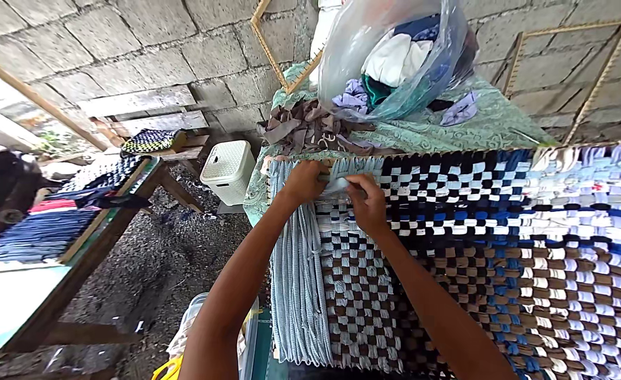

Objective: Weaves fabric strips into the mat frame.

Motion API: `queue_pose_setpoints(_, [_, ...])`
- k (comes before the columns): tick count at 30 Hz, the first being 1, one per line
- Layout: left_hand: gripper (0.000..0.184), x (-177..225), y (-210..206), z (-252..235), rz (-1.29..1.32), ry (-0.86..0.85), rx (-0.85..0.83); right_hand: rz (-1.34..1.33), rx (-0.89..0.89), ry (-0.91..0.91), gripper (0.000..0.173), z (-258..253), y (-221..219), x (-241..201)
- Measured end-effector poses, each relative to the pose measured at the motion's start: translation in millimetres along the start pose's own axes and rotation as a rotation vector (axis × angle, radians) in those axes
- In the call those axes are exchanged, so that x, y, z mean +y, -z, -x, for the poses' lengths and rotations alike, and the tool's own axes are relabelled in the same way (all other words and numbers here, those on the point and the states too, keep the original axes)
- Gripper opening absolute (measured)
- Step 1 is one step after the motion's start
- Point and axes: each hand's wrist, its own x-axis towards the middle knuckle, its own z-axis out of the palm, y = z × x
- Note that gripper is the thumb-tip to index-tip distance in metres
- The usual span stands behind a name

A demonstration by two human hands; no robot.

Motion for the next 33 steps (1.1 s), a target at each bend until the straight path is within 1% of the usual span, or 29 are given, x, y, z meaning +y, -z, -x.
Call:
queue_pose_setpoints(2, [0.022,-4.5,8.5,-1.9,0.112,-0.037,-0.050,-0.021,-0.041,0.039,0.024,-16.1,-7.5,5.1])
queue_pose_setpoints(3, [0.024,-3.2,14.9,-2.9,0.172,-0.023,-0.112,-0.027,-0.075,0.033,0.023,-20.0,-10.5,7.4])
queue_pose_setpoints(4, [0.030,0.8,21.9,-3.6,0.219,0.013,-0.175,-0.029,-0.107,0.019,0.021,-21.0,-12.4,10.6])
queue_pose_setpoints(6, [0.055,13.5,33.8,-5.5,0.243,0.122,-0.249,0.004,-0.158,0.005,0.019,-18.4,-13.7,20.8])
queue_pose_setpoints(7, [0.062,20.8,39.7,-7.1,0.230,0.181,-0.280,0.041,-0.168,0.021,0.018,-16.9,-13.6,26.4])
queue_pose_setpoints(9, [0.067,27.9,42.3,-12.4,0.197,0.266,-0.314,0.101,-0.161,0.031,0.016,-15.7,-12.3,31.0])
queue_pose_setpoints(12, [0.069,24.7,36.4,-19.9,0.174,0.306,-0.336,0.193,-0.149,-0.061,0.011,-18.9,-13.8,21.7])
queue_pose_setpoints(14, [0.065,18.9,30.8,-21.9,0.154,0.293,-0.327,0.271,-0.155,-0.183,0.009,-23.0,-16.9,7.6])
queue_pose_setpoints(16, [0.056,17.3,29.9,-19.9,0.131,0.257,-0.314,0.342,-0.185,-0.337,0.015,-31.2,-21.3,-9.2])
queue_pose_setpoints(18, [0.047,20.5,34.2,-17.5,0.100,0.250,-0.335,0.450,-0.207,-0.439,0.020,-43.3,-29.8,-10.4])
queue_pose_setpoints(20, [0.043,18.7,35.8,-16.3,0.073,0.207,-0.331,0.510,-0.214,-0.491,0.020,-50.5,-36.3,-8.3])
queue_pose_setpoints(22, [0.040,13.1,35.7,-15.2,0.059,0.144,-0.322,0.487,-0.187,-0.490,0.019,-49.4,-36.8,-5.8])
queue_pose_setpoints(24, [0.041,2.8,32.9,-13.5,0.041,0.037,-0.286,0.397,-0.139,-0.462,0.017,-45.7,-33.3,-0.6])
queue_pose_setpoints(26, [0.041,-2.1,30.6,-9.1,0.021,-0.044,-0.230,0.251,-0.092,-0.422,0.016,-38.6,-28.1,6.2])
queue_pose_setpoints(28, [0.036,-2.9,28.5,-4.8,0.000,-0.075,-0.128,0.111,-0.062,-0.379,0.016,-29.1,-20.4,6.4])
queue_pose_setpoints(29, [0.033,-3.6,26.2,-2.6,0.005,-0.088,-0.047,0.067,-0.044,-0.339,0.016,-23.1,-17.0,5.5])
queue_pose_setpoints(30, [0.030,-4.0,23.4,-0.7,0.017,-0.091,0.030,0.058,-0.023,-0.291,0.018,-18.4,-15.4,8.8])
queue_pose_setpoints(31, [0.027,-3.4,20.7,1.5,0.039,-0.084,0.096,0.087,-0.019,-0.237,0.024,-15.2,-14.8,14.5])
queue_pose_setpoints(33, [0.017,-1.0,16.5,5.2,0.120,-0.042,0.197,0.232,-0.062,-0.122,0.039,-14.0,-15.7,21.7])
